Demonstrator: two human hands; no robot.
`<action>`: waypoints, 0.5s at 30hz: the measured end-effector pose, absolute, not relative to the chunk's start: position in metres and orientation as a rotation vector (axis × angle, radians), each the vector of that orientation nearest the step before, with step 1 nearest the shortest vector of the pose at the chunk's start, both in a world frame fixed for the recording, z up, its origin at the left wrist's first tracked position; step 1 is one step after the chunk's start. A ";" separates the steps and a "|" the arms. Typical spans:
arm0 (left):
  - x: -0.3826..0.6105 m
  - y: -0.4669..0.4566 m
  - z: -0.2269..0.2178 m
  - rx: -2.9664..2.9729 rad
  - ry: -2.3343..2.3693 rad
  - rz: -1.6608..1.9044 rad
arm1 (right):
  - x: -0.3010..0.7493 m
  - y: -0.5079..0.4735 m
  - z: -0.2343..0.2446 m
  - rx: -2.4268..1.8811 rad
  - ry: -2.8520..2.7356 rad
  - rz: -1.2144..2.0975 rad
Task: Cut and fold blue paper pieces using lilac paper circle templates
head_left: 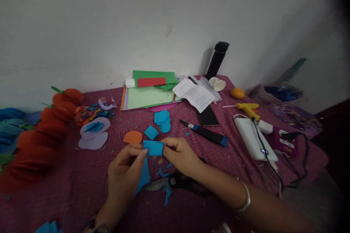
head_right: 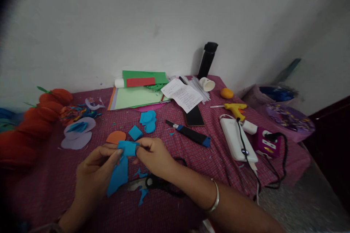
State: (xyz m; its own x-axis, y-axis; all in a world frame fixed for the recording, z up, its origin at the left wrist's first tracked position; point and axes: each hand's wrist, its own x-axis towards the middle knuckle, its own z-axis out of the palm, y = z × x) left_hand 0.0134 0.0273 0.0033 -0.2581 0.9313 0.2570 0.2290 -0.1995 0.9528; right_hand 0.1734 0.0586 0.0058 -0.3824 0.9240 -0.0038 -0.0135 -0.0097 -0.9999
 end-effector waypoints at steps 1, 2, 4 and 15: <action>0.013 0.027 0.003 1.403 1.462 1.513 | 0.173 0.058 0.005 -0.973 -1.443 1.506; 0.013 0.027 0.002 1.419 1.464 1.528 | 0.173 0.058 0.004 -0.947 -1.389 1.505; 0.011 0.027 0.001 1.450 1.470 1.561 | 0.173 0.057 0.003 -0.882 -1.274 1.473; 0.015 0.023 0.000 1.509 1.430 1.593 | 0.169 0.057 0.005 -0.924 -1.279 1.298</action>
State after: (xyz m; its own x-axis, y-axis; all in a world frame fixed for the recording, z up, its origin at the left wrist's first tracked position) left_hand 0.0148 0.0232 -0.0004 -0.2469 0.8908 0.3814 0.2835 -0.3100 0.9075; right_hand 0.1690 0.0575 0.0054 -0.1569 0.9777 0.1397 -0.1539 0.1155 -0.9813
